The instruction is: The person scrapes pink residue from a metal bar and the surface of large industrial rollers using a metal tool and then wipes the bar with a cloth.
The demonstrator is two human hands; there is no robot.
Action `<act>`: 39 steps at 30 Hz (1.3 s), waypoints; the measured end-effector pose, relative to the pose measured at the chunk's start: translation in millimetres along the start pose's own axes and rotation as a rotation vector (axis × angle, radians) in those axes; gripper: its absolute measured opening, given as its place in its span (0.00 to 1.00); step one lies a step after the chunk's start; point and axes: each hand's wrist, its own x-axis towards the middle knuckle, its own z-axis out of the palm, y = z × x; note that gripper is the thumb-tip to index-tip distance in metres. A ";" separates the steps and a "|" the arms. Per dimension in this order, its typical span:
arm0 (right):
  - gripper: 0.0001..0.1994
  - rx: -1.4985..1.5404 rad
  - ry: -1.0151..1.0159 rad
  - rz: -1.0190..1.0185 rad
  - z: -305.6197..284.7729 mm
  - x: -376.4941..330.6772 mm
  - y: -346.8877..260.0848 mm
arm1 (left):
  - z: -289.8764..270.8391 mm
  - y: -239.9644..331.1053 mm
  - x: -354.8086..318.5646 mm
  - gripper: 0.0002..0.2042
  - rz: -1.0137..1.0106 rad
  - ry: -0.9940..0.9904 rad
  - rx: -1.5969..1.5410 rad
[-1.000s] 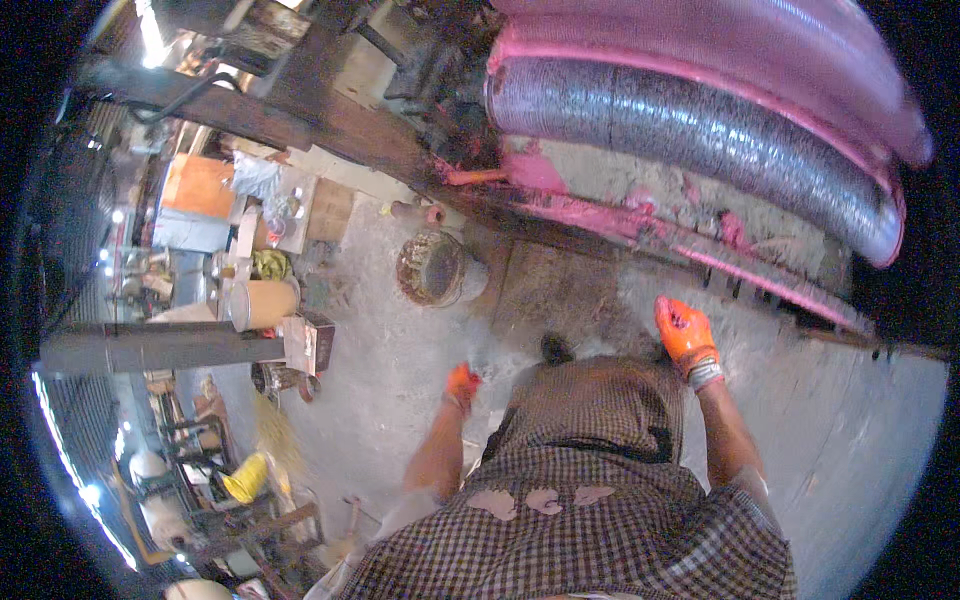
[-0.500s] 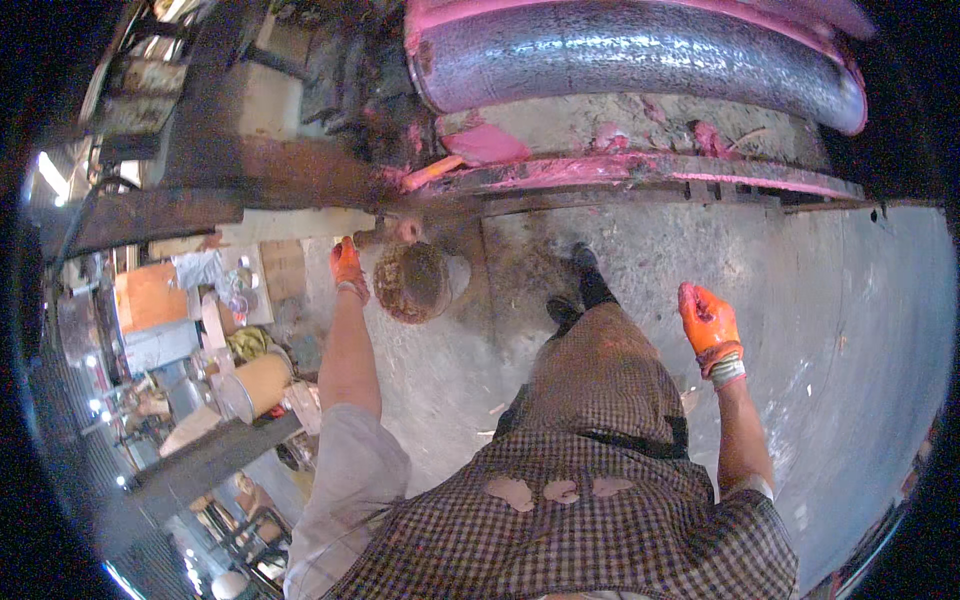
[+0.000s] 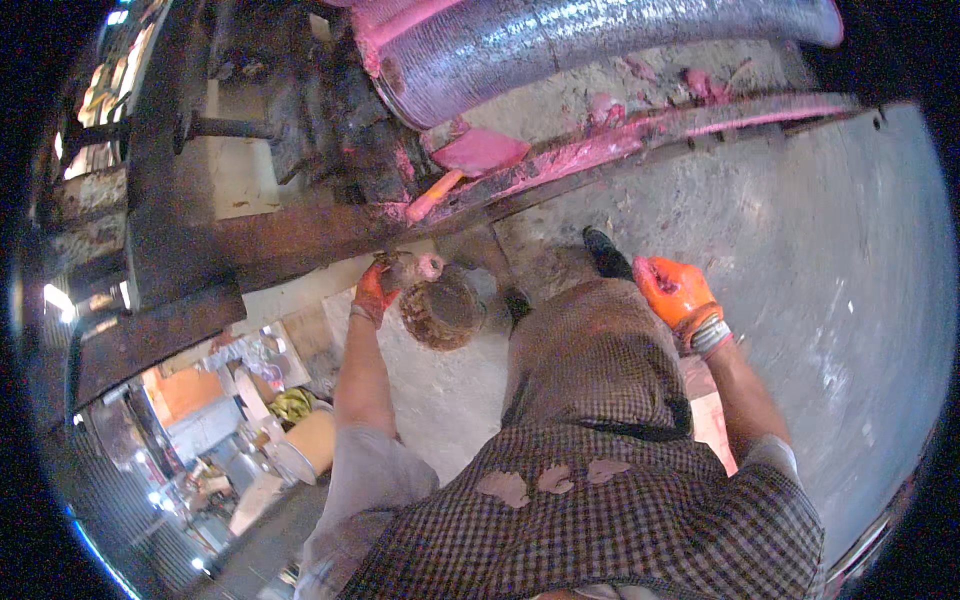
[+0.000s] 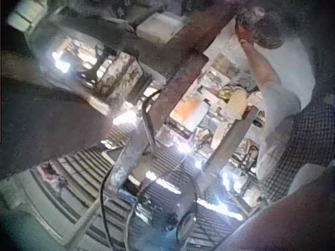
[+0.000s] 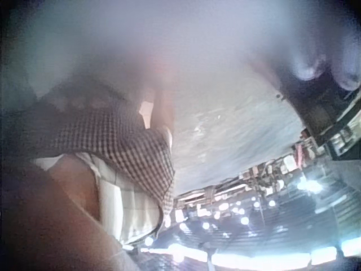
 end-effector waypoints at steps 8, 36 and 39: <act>0.18 0.094 0.224 0.071 110.9 -60.0 -10.8 | 27.6 24.3 -38.2 0.20 0.044 -0.059 0.384; 0.17 -2.989 1.074 0.340 483.6 22.7 -258.3 | -7.7 12.0 10.9 0.32 0.090 -0.114 0.369; 0.22 -2.863 0.592 0.752 571.1 36.6 -295.6 | -6.4 22.6 -1.6 0.34 0.046 -0.291 0.505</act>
